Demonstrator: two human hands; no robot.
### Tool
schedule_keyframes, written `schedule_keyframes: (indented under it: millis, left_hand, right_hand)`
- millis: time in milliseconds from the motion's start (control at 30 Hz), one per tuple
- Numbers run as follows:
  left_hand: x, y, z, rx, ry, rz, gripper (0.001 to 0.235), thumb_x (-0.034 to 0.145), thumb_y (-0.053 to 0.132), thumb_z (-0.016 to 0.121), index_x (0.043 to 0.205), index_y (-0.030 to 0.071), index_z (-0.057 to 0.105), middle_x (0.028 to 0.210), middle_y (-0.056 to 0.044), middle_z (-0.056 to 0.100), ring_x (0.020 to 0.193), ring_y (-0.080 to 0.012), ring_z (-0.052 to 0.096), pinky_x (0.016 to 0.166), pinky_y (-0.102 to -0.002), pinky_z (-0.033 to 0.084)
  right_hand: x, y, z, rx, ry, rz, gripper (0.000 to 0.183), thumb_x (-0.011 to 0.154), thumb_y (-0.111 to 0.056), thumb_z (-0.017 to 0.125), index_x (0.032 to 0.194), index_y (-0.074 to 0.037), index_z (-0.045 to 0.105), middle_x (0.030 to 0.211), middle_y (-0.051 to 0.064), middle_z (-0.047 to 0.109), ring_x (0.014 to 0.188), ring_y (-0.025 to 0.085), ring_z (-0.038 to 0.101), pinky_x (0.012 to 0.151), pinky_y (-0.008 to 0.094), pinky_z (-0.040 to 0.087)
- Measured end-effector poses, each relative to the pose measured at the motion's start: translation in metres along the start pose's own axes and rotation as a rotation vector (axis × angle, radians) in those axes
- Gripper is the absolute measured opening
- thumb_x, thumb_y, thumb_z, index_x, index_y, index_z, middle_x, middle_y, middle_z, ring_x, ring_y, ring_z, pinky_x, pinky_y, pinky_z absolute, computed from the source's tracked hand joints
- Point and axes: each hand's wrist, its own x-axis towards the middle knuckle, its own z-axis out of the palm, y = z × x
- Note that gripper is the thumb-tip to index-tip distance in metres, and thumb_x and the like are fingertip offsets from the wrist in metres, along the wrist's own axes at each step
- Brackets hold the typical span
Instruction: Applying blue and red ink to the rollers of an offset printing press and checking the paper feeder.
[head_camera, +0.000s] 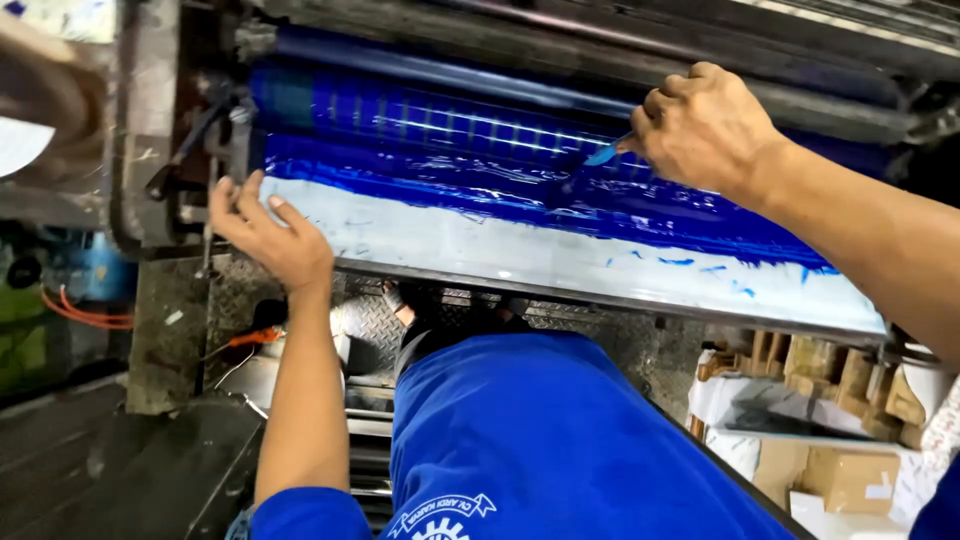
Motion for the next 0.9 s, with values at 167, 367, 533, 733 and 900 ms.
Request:
schedule_keyframes:
  millis: [167, 367, 533, 733, 900]
  left_hand:
    - [0.001, 0.003, -0.005, 0.229, -0.009, 0.017, 0.03, 0.11, 0.011, 0.048, 0.131, -0.006, 0.062, 0.148, -0.021, 0.039, 0.136, -0.0372, 0.045, 0.116, -0.049, 0.041]
    - [0.003, 0.007, -0.004, 0.212, 0.001, 0.006, 0.032, 0.108, 0.011, 0.048, 0.132, -0.004, 0.062, 0.146, -0.021, 0.041, 0.134, -0.0383, 0.045, 0.116, -0.05, 0.039]
    - [0.005, 0.008, -0.006, 0.225, 0.035, 0.004, 0.031, 0.107, 0.01, 0.048, 0.132, -0.001, 0.063, 0.145, -0.021, 0.045, 0.135, -0.0384, 0.046, 0.117, -0.051, 0.037]
    - [0.004, 0.01, -0.008, 0.193, 0.053, -0.034, 0.032, 0.106, 0.01, 0.049, 0.134, 0.001, 0.062, 0.145, -0.021, 0.047, 0.134, -0.0374, 0.048, 0.115, -0.051, 0.038]
    - [0.0, 0.004, -0.007, 0.164, 0.034, -0.016, 0.033, 0.106, 0.008, 0.049, 0.136, 0.002, 0.061, 0.146, -0.021, 0.045, 0.133, -0.0377, 0.048, 0.114, -0.051, 0.038]
  right_hand:
    - [0.057, -0.023, -0.019, 0.004, 0.102, -0.009, 0.048, 0.103, -0.052, 0.058, 0.079, -0.012, 0.069, 0.075, 0.001, 0.07, 0.08, 0.019, 0.069, 0.072, 0.033, 0.051]
    - [0.131, -0.052, -0.052, -0.028, 0.02, -0.085, 0.048, 0.102, -0.051, 0.052, 0.078, -0.014, 0.071, 0.069, 0.0, 0.07, 0.076, 0.019, 0.07, 0.069, 0.032, 0.05]
    - [0.183, -0.071, -0.08, -0.144, 0.096, -0.213, 0.034, 0.102, -0.038, 0.056, 0.086, -0.014, 0.073, 0.068, -0.004, 0.069, 0.076, 0.016, 0.068, 0.069, 0.03, 0.048]
    - [0.234, -0.091, -0.101, -0.163, 0.125, -0.282, 0.02, 0.09, -0.028, 0.064, 0.077, -0.016, 0.074, 0.071, -0.001, 0.07, 0.075, 0.017, 0.068, 0.068, 0.032, 0.048]
    - [0.274, -0.113, -0.121, -0.083, 0.138, -0.285, 0.021, 0.088, -0.027, 0.065, 0.075, -0.017, 0.076, 0.072, 0.001, 0.071, 0.074, 0.021, 0.069, 0.071, 0.035, 0.049]
